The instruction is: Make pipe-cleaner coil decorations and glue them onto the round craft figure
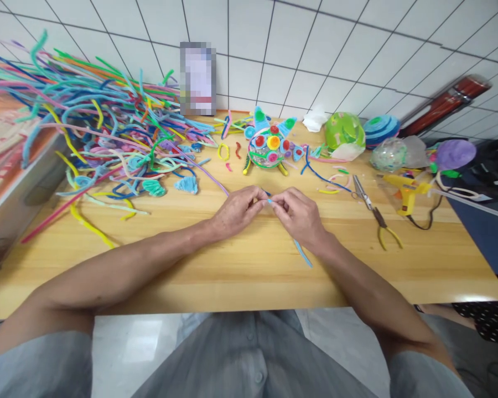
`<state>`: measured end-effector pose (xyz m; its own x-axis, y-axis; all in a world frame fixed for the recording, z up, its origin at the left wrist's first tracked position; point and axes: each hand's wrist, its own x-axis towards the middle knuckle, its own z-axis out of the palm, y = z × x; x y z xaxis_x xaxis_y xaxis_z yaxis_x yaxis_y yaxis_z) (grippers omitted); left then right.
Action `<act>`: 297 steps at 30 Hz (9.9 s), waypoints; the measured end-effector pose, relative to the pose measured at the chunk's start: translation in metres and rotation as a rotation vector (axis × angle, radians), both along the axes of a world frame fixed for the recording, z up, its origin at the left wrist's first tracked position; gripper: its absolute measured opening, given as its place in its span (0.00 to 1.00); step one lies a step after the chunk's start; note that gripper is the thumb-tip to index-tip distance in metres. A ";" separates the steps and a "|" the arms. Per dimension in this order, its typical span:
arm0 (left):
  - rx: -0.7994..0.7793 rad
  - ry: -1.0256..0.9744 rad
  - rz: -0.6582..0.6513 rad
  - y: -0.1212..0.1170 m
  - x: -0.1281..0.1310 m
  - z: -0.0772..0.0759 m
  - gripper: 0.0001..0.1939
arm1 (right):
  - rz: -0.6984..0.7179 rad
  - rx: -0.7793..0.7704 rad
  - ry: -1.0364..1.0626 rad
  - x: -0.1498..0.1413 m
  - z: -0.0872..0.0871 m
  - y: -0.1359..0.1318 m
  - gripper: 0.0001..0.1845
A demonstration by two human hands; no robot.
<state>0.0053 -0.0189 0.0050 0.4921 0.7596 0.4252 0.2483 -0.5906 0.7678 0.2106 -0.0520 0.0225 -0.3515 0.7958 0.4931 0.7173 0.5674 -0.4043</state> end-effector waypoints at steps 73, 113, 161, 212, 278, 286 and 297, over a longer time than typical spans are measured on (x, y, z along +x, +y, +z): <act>-0.296 -0.196 -0.014 -0.003 0.005 -0.003 0.12 | -0.010 -0.011 0.078 -0.004 0.002 -0.002 0.04; -0.378 -0.246 -0.015 -0.003 0.006 -0.005 0.11 | -0.020 -0.088 0.123 -0.005 -0.001 0.000 0.03; -0.376 -0.234 -0.030 -0.002 0.006 -0.005 0.12 | -0.049 -0.117 0.095 -0.003 0.000 0.001 0.04; -0.111 0.019 -0.012 0.001 0.002 -0.001 0.07 | 0.008 -0.083 -0.071 0.001 -0.001 -0.001 0.07; -0.446 -0.297 -0.035 0.000 0.005 -0.007 0.16 | -0.060 -0.218 0.263 -0.007 -0.005 0.002 0.05; -0.634 -0.380 -0.016 -0.006 0.006 -0.003 0.19 | -0.065 -0.340 0.348 -0.007 -0.007 0.001 0.07; -0.269 -0.011 0.008 -0.006 -0.001 -0.003 0.08 | 0.054 -0.248 0.101 0.002 -0.005 0.005 0.08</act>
<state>0.0044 -0.0247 0.0016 0.4822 0.8498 0.2127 0.2432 -0.3631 0.8994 0.2125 -0.0469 0.0175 -0.3561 0.8778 0.3205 0.6378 0.4790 -0.6032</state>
